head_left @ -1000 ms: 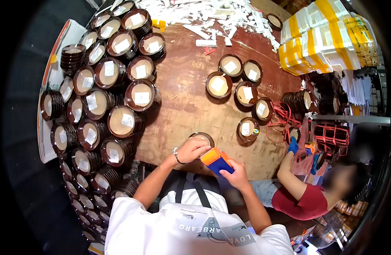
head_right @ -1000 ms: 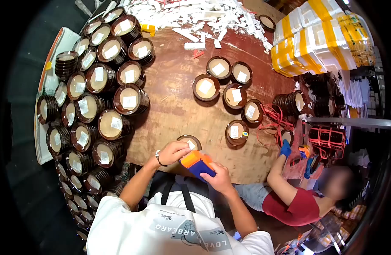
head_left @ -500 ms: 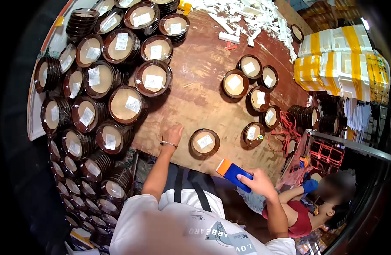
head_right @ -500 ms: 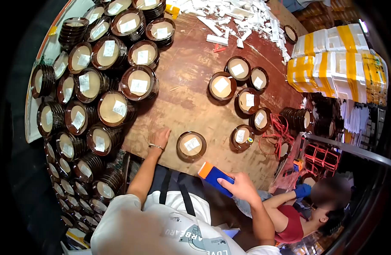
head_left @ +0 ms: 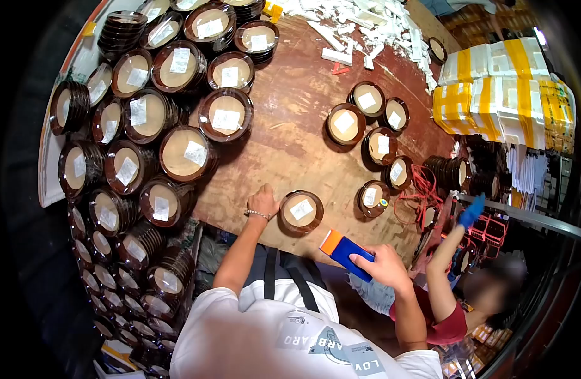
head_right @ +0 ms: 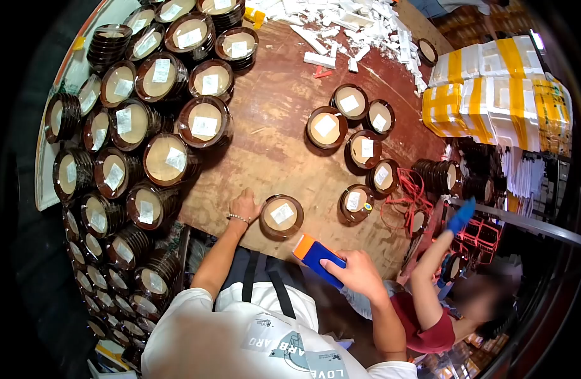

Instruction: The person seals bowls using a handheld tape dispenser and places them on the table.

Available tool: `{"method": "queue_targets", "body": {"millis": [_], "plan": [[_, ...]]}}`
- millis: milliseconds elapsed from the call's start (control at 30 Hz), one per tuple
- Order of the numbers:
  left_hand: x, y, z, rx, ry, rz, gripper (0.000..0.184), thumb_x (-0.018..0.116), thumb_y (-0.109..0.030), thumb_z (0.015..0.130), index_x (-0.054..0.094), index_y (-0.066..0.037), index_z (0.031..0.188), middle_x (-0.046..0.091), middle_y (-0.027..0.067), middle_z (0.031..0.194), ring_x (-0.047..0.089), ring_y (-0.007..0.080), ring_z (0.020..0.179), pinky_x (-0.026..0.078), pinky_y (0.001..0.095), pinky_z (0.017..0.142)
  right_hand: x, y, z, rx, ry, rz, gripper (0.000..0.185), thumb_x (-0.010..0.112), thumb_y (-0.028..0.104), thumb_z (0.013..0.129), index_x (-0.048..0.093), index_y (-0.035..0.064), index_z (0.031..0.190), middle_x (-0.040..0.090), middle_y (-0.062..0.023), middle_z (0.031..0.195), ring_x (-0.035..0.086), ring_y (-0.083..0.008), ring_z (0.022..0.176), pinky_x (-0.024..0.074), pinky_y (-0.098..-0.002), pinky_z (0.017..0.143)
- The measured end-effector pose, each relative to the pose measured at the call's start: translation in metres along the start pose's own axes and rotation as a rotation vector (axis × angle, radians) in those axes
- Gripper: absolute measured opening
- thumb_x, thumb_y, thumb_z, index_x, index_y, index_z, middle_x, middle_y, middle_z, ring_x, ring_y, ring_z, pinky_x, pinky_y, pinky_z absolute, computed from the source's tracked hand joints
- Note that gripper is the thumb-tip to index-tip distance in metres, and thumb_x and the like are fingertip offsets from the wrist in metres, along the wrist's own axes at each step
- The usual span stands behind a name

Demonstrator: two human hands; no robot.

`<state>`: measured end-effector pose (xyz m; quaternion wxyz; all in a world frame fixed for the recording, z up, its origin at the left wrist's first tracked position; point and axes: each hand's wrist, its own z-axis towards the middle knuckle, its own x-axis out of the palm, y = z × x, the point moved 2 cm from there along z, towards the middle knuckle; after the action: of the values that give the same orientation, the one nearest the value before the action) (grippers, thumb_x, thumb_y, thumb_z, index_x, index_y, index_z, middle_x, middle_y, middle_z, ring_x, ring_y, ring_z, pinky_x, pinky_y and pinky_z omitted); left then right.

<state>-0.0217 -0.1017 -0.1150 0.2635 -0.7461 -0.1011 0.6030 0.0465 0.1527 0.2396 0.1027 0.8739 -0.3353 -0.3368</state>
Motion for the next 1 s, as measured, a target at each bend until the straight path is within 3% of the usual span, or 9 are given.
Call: {"method": "queue_targets", "body": {"millis": [133,200,367,467,700,767,800,967,1000], "plan": [[0.008,0.0,-0.013,-0.18,0.04,-0.126,0.031,0.064,-0.032,0.095,0.06,-0.003,0.105,0.072,0.0151,0.089,0.071,0.0348,0.075,0.057,0.0457,0.071,0.007,-0.016,0.001,0.006,0.006,-0.008,0.045,0.066,0.046,0.09,0.077,0.0035,0.099,0.067,-0.0219,0.073,0.068,-0.0362,0.068,0.0532,-0.0419,0.069],[0.021,0.009,-0.029,-0.466,-0.014,-0.985,0.044,0.059,-0.034,0.099,0.057,0.001,0.125,0.066,0.0205,0.127,0.069,0.0328,0.109,0.054,0.0431,0.091,0.011,-0.028,0.002,0.003,-0.013,0.018,0.045,0.066,0.046,0.09,0.076,0.0036,0.1,0.067,-0.0213,0.072,0.068,-0.0351,0.067,0.053,-0.0415,0.069],[0.021,-0.013,-0.06,-0.257,0.272,-1.118,0.056,0.052,-0.023,0.102,0.039,0.0,0.151,0.054,0.0232,0.144,0.05,0.0275,0.137,0.035,0.0369,0.114,0.014,-0.054,0.006,0.067,-0.005,0.092,0.046,0.065,0.047,0.091,0.076,0.0039,0.103,0.066,-0.0195,0.071,0.067,-0.0301,0.065,0.052,-0.0402,0.068],[0.049,-0.005,-0.065,-0.21,0.229,-1.454,0.056,0.054,-0.022,0.1,0.042,0.0,0.149,0.059,0.0208,0.138,0.057,0.0276,0.128,0.042,0.0389,0.108,0.02,-0.076,0.012,0.068,-0.046,0.152,0.045,0.065,0.045,0.092,0.075,0.0029,0.104,0.065,-0.0181,0.069,0.065,-0.0254,0.063,0.0512,-0.039,0.067],[0.012,-0.024,-0.02,-0.265,0.109,-0.524,0.029,0.059,-0.015,0.09,0.069,0.005,0.108,0.073,0.0126,0.089,0.071,0.0254,0.081,0.056,0.0338,0.07,0.053,-0.171,0.057,0.068,0.058,0.371,0.044,0.065,0.041,0.095,0.075,-0.0011,0.099,0.069,-0.011,0.072,0.064,-0.0142,0.065,0.0502,-0.0305,0.065],[-0.012,-0.03,0.012,-0.671,0.601,-0.86,0.032,0.061,-0.014,0.087,0.067,0.012,0.105,0.072,0.0209,0.085,0.073,0.0321,0.068,0.059,0.0367,0.053,0.081,-0.208,0.087,-0.055,0.062,0.842,0.042,0.065,0.037,0.097,0.074,-0.0035,0.095,0.072,-0.0071,0.08,0.064,-0.0097,0.072,0.0491,-0.0257,0.065],[-0.014,-0.026,0.029,-0.752,0.616,-0.934,0.031,0.061,-0.01,0.085,0.065,0.017,0.099,0.07,0.0249,0.08,0.069,0.0356,0.055,0.057,0.0409,0.04,0.092,-0.214,0.099,-0.052,0.094,0.953,0.041,0.063,0.037,0.098,0.071,-0.0027,0.103,0.069,-0.0029,0.08,0.061,-0.0083,0.069,0.0479,-0.0232,0.062],[-0.026,-0.041,0.077,-0.889,0.636,-0.793,0.027,0.052,-0.003,0.088,0.064,0.015,0.104,0.07,0.0256,0.085,0.071,0.0338,0.064,0.064,0.0422,0.053,0.189,-0.227,0.155,0.119,0.173,1.855,0.04,0.059,0.04,0.1,0.064,0.0074,0.122,0.06,0.0025,0.075,0.054,-0.0078,0.058,0.0451,-0.0223,0.055],[-0.025,-0.044,0.083,-0.907,0.68,-0.861,0.027,0.053,-0.002,0.089,0.064,0.014,0.107,0.07,0.0253,0.089,0.072,0.0317,0.067,0.065,0.0405,0.058,0.211,-0.228,0.163,0.073,0.143,1.836,0.044,0.058,0.04,0.101,0.062,0.0055,0.127,0.065,-0.0043,0.097,0.062,-0.015,0.08,0.051,-0.029,0.073]]}}
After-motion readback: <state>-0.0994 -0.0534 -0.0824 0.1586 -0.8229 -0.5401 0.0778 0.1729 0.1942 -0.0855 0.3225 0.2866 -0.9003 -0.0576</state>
